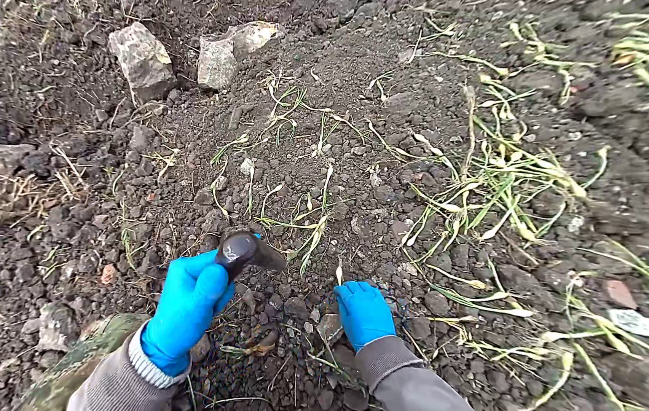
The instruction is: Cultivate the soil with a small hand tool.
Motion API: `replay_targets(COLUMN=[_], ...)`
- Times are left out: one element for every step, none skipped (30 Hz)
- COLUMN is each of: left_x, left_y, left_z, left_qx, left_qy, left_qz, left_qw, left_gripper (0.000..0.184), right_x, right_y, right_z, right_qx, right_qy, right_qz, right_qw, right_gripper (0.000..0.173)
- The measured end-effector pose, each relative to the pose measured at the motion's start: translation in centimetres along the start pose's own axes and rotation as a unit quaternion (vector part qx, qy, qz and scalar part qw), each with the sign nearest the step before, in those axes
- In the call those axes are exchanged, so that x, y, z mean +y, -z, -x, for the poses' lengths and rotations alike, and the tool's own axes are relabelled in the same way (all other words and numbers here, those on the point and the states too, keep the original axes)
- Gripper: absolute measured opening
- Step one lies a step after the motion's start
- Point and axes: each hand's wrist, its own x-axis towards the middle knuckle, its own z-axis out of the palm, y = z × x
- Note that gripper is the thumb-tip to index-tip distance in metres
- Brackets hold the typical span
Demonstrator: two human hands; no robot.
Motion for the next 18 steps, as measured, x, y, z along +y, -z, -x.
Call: replay_targets(left_x=[-1.0, -2.7, -4.7, -6.3, -7.0, -7.1, -6.6, -5.6, -4.2, -2.7, -1.2, 0.3, 1.4, 1.7, 0.8, -1.4, -4.5, -7.3], left_y=[-0.4, -0.8, -1.0, -1.0, -0.8, -0.3, 0.2, 0.8, 1.4, 1.8, 2.1, 2.2, 2.2, 2.1, 1.8, 1.2, 0.7, 0.3], left_z=[-0.5, -1.0, -1.4, -1.6, -1.7, -1.7, -1.6, -1.4, -1.4, -1.3, -1.3, -1.3, -1.6, -1.9, -2.2, -2.3, -2.2, -1.9], left_qx=[-0.014, -0.041, -0.081, -0.115, -0.133, -0.142, -0.14, -0.122, -0.094, -0.07, -0.051, -0.043, -0.043, -0.046, -0.048, -0.054, -0.064, -0.07], left_qy=[0.038, 0.098, 0.162, 0.209, 0.235, 0.247, 0.252, 0.244, 0.222, 0.177, 0.126, 0.079, 0.047, 0.04, 0.061, 0.102, 0.154, 0.195], left_qz=[-0.05, -0.107, -0.156, -0.187, -0.191, -0.167, -0.133, -0.099, -0.06, -0.018, 0.025, 0.051, 0.058, 0.044, 0.008, -0.04, -0.078, -0.095], left_qw=[0.998, 0.989, 0.971, 0.953, 0.944, 0.944, 0.948, 0.957, 0.969, 0.981, 0.99, 0.995, 0.996, 0.997, 0.997, 0.993, 0.983, 0.974], left_gripper=[0.061, 0.06, 0.057, 0.057, 0.055, 0.054, 0.052, 0.051, 0.053, 0.057, 0.062, 0.063, 0.062, 0.062, 0.062, 0.062, 0.06, 0.057], right_x=[-0.7, -1.6, -2.4, -3.2, -3.9, -4.6, -5.2, -5.7, -6.3, -6.6, -6.7, -6.6, -6.5, -6.5, -6.5, -6.7, -7.0, -7.5], right_y=[0.1, 0.1, -0.1, -0.4, -0.9, -1.5, -1.9, -2.2, -2.1, -2.1, -2.1, -2.2, -2.4, -2.2, -1.5, -0.6, 0.4, 1.4], right_z=[0.5, 1.0, 1.4, 1.5, 1.3, 1.0, 0.8, 0.7, 0.6, 0.4, 0.3, 0.4, 0.5, 0.3, 0.1, -0.2, -0.8, -1.4], right_qx=[0.03, 0.063, 0.098, 0.132, 0.16, 0.179, 0.173, 0.146, 0.105, 0.073, 0.042, 0.029, 0.046, 0.073, 0.083, 0.086, 0.09, 0.069], right_qy=[0.019, 0.027, 0.034, 0.054, 0.087, 0.122, 0.146, 0.152, 0.14, 0.126, 0.109, 0.097, 0.097, 0.103, 0.103, 0.1, 0.1, 0.099], right_qz=[-0.038, -0.071, -0.096, -0.115, -0.124, -0.128, -0.129, -0.129, -0.126, -0.12, -0.112, -0.107, -0.106, -0.104, -0.105, -0.105, -0.103, -0.1], right_qw=[0.999, 0.995, 0.99, 0.983, 0.975, 0.968, 0.965, 0.969, 0.976, 0.982, 0.987, 0.989, 0.989, 0.987, 0.986, 0.986, 0.985, 0.988], right_gripper=[0.034, 0.035, 0.035, 0.034, 0.03, 0.025, 0.023, 0.024, 0.026, 0.027, 0.03, 0.031, 0.03, 0.029, 0.028, 0.028, 0.027, 0.028])
